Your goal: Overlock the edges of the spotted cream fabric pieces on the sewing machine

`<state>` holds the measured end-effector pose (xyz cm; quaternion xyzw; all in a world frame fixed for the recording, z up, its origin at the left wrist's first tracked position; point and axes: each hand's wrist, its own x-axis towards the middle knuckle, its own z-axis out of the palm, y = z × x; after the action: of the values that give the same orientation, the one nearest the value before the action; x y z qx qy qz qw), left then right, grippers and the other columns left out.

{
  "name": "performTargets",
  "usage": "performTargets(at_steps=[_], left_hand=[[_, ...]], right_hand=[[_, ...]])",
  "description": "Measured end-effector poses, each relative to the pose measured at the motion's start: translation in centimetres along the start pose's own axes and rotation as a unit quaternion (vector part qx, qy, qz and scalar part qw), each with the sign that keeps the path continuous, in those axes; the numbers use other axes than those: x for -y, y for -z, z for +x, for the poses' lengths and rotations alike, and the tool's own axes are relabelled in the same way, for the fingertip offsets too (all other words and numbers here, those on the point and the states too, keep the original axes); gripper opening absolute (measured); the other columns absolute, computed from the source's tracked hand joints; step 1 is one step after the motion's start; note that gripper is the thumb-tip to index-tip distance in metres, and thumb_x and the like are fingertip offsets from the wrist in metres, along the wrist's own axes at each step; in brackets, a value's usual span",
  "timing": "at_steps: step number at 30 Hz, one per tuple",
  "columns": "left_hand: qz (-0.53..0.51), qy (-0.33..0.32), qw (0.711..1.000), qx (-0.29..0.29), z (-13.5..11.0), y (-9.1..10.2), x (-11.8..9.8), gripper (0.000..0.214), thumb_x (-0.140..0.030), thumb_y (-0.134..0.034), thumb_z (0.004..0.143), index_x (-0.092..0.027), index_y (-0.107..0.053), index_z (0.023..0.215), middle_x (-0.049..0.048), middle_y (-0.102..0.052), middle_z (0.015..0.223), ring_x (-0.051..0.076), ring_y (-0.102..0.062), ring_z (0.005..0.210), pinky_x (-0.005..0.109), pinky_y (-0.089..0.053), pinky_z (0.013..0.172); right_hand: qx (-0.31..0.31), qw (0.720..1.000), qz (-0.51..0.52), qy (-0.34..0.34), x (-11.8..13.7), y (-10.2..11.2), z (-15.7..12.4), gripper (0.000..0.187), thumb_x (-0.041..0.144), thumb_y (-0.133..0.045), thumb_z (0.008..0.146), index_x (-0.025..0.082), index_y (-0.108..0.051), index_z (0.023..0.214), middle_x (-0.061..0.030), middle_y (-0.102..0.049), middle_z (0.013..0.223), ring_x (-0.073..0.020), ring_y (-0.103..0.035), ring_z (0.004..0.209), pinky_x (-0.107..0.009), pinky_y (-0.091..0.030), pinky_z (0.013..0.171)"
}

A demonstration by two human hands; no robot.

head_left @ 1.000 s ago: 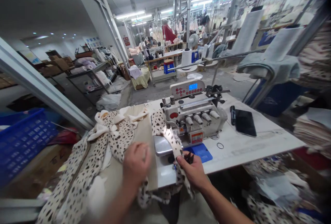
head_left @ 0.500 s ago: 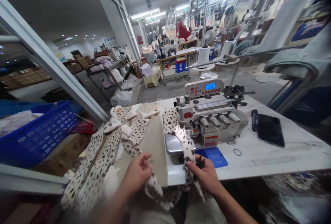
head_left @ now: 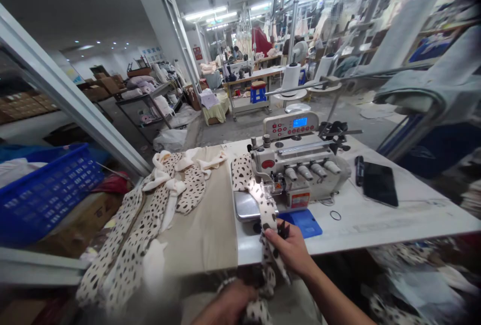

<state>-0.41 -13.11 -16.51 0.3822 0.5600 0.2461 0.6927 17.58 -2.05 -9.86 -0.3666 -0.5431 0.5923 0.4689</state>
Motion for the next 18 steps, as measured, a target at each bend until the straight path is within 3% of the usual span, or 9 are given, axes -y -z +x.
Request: performTargets(at_steps=[3,5,7,9,11,14,18], left_hand=[[0.235,-0.068,0.969,-0.04,-1.0,-0.4,-1.9,0.033,-0.016,-0.066,0.069,-0.023,-0.074,0.101,0.0065,-0.072,0.104,0.027,-0.065,0.099,0.04,-0.049,0.089],[0.346,-0.138,0.928,-0.001,-2.4,-0.8,-4.9,0.031,-0.013,-0.064,0.072,-0.024,-0.074,0.099,0.005,-0.074,0.1,0.024,-0.066,0.091,0.036,-0.051,0.083],[0.347,-0.279,0.895,0.005,-3.9,-1.1,-8.7,0.03,-0.011,-0.056,0.082,-0.024,-0.072,0.104,0.0022,-0.073,0.091,0.017,-0.066,0.08,0.029,-0.051,0.077],[0.328,-0.443,0.833,-0.05,-5.0,-1.3,-12.6,0.029,-0.008,-0.052,0.085,-0.022,-0.069,0.104,0.0034,-0.071,0.09,0.016,-0.065,0.083,0.028,-0.051,0.079],[0.331,-0.535,0.768,-0.12,-5.3,-1.4,-15.6,0.029,-0.005,-0.051,0.086,-0.02,-0.067,0.104,0.0059,-0.069,0.093,0.017,-0.063,0.089,0.03,-0.051,0.081],[0.382,-0.576,0.697,-0.191,-4.7,-1.3,-18.2,0.03,-0.004,-0.052,0.087,-0.019,-0.066,0.108,0.009,-0.067,0.102,0.02,-0.061,0.098,0.035,-0.051,0.086],[0.469,-0.558,0.653,-0.206,-3.0,-1.1,-19.2,0.026,-0.011,-0.056,0.09,-0.017,-0.064,0.114,0.0102,-0.067,0.112,0.023,-0.059,0.108,0.041,-0.049,0.096]], right_hand=[[0.005,1.0,0.001,-0.004,0.2,-0.1,-0.1,0.035,0.049,-0.071,0.085,0.015,-0.068,0.082,-0.0038,-0.066,0.074,-0.0171,-0.057,0.069,-0.029,-0.046,0.066],[0.005,1.0,0.003,-0.008,0.2,-0.2,-0.1,0.035,0.05,-0.072,0.085,0.015,-0.067,0.081,-0.0034,-0.066,0.072,-0.017,-0.057,0.068,-0.029,-0.046,0.065],[0.006,1.0,0.016,-0.018,0.2,-0.3,-0.1,0.035,0.05,-0.073,0.084,0.016,-0.066,0.081,-0.0031,-0.066,0.072,-0.0174,-0.058,0.067,-0.029,-0.047,0.064],[0.008,0.999,0.029,-0.02,0.3,-0.4,-0.1,0.033,0.048,-0.073,0.084,0.016,-0.065,0.082,-0.0031,-0.066,0.072,-0.0177,-0.06,0.067,-0.029,-0.048,0.065],[0.009,0.999,0.031,-0.005,0.4,-0.5,-0.1,0.031,0.046,-0.074,0.085,0.016,-0.068,0.086,-0.0039,-0.068,0.078,-0.0183,-0.061,0.072,-0.029,-0.05,0.07],[0.013,0.999,0.029,0.022,0.6,-0.4,0.1,0.031,0.045,-0.071,0.087,0.015,-0.071,0.097,-0.0053,-0.071,0.087,-0.0191,-0.062,0.08,-0.029,-0.05,0.076],[0.01,0.999,0.017,0.036,0.8,-0.4,0.3,0.034,0.048,-0.067,0.089,0.015,-0.071,0.09,-0.0036,-0.068,0.081,-0.0165,-0.057,0.073,-0.027,-0.049,0.071]])
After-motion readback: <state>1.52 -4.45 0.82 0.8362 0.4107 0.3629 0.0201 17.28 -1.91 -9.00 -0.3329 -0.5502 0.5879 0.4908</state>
